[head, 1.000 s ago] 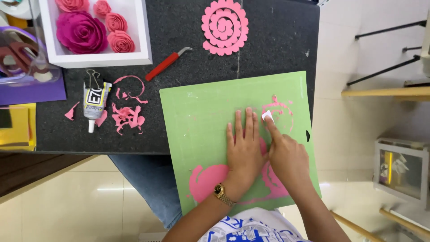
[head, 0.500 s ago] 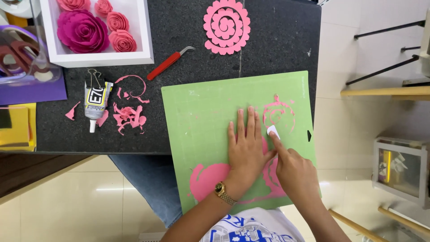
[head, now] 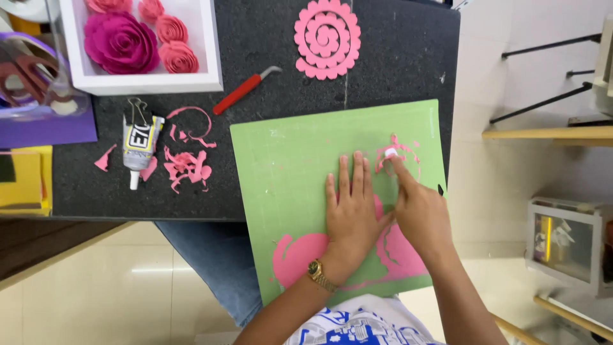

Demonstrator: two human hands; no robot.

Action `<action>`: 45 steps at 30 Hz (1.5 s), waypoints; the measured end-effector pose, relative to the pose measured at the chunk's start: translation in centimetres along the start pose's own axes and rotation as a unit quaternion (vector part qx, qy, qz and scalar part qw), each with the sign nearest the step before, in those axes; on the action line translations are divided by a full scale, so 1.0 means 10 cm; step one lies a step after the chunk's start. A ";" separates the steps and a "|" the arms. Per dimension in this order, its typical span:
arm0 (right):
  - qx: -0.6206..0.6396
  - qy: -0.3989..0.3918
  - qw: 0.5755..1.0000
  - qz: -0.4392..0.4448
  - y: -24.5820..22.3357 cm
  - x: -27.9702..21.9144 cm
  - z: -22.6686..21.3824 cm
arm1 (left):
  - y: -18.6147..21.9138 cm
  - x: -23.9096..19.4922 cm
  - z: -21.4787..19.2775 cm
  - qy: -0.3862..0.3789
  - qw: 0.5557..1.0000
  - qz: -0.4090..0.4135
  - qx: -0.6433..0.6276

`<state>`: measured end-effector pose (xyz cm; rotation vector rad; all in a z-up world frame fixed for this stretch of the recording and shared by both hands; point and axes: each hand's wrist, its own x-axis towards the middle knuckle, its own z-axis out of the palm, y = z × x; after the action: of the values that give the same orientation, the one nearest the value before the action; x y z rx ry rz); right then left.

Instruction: The person is carefully peeling intricate pink paper flower cutouts from a green adhesive cutting mat using a small spatula tool and their fingers.

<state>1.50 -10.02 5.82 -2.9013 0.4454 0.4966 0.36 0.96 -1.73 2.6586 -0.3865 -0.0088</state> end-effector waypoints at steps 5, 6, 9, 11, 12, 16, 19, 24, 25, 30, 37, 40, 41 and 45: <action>-0.076 -0.042 0.996 0.023 0.10 -0.44 0.28 | 0.01 -0.01 0.01 0.004 0.999 -0.004 0.045; -0.127 -0.040 0.991 0.004 0.15 -0.49 0.43 | 0.01 -0.01 0.01 0.032 0.991 -0.009 0.133; -0.215 0.080 0.970 -0.081 0.19 -0.40 0.67 | 0.03 0.00 0.01 0.079 0.984 -0.013 0.161; -0.194 0.027 0.980 -0.036 0.03 -0.35 0.53 | 0.02 -0.01 0.09 0.081 0.990 -0.010 0.118; -0.171 -0.024 0.985 0.010 -0.05 -0.31 0.46 | 0.01 -0.01 0.14 0.085 0.994 -0.006 0.075; -0.173 -0.005 0.985 -0.011 -0.15 -0.03 0.35 | -0.01 0.01 0.08 0.079 0.994 -0.011 0.077; -0.164 -0.027 0.986 0.017 -0.25 0.05 0.30 | -0.02 0.04 0.08 0.061 0.994 -0.009 0.086; -0.132 -0.006 0.991 0.000 -0.31 0.09 0.26 | -0.01 0.06 0.01 0.024 0.996 -0.013 0.085; -0.131 -0.003 0.991 0.001 -0.31 0.11 0.26 | -0.01 0.06 0.01 0.026 0.996 -0.011 0.086; -0.079 -0.004 0.997 0.016 -0.34 0.24 0.24 | 0.00 0.13 -0.04 0.018 0.993 -0.028 0.114; 0.274 0.026 0.961 -0.013 0.46 0.24 -0.10 | -0.04 0.10 -0.18 0.029 0.999 -0.011 -0.029; 0.150 0.056 0.987 0.000 0.85 0.07 -0.11 | -0.06 0.08 -0.25 0.028 0.998 -0.001 -0.061; 0.077 0.071 0.994 -0.010 0.94 -0.01 -0.04 | -0.06 0.06 -0.26 0.019 0.998 0.005 -0.058; 0.002 0.032 0.999 -0.013 1.03 -0.18 0.08 | -0.08 0.00 -0.19 -0.003 0.999 0.016 -0.036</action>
<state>-3.64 -19.04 4.57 -2.9220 0.4158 0.3999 0.69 2.43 -0.35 2.5810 -0.4216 -0.0194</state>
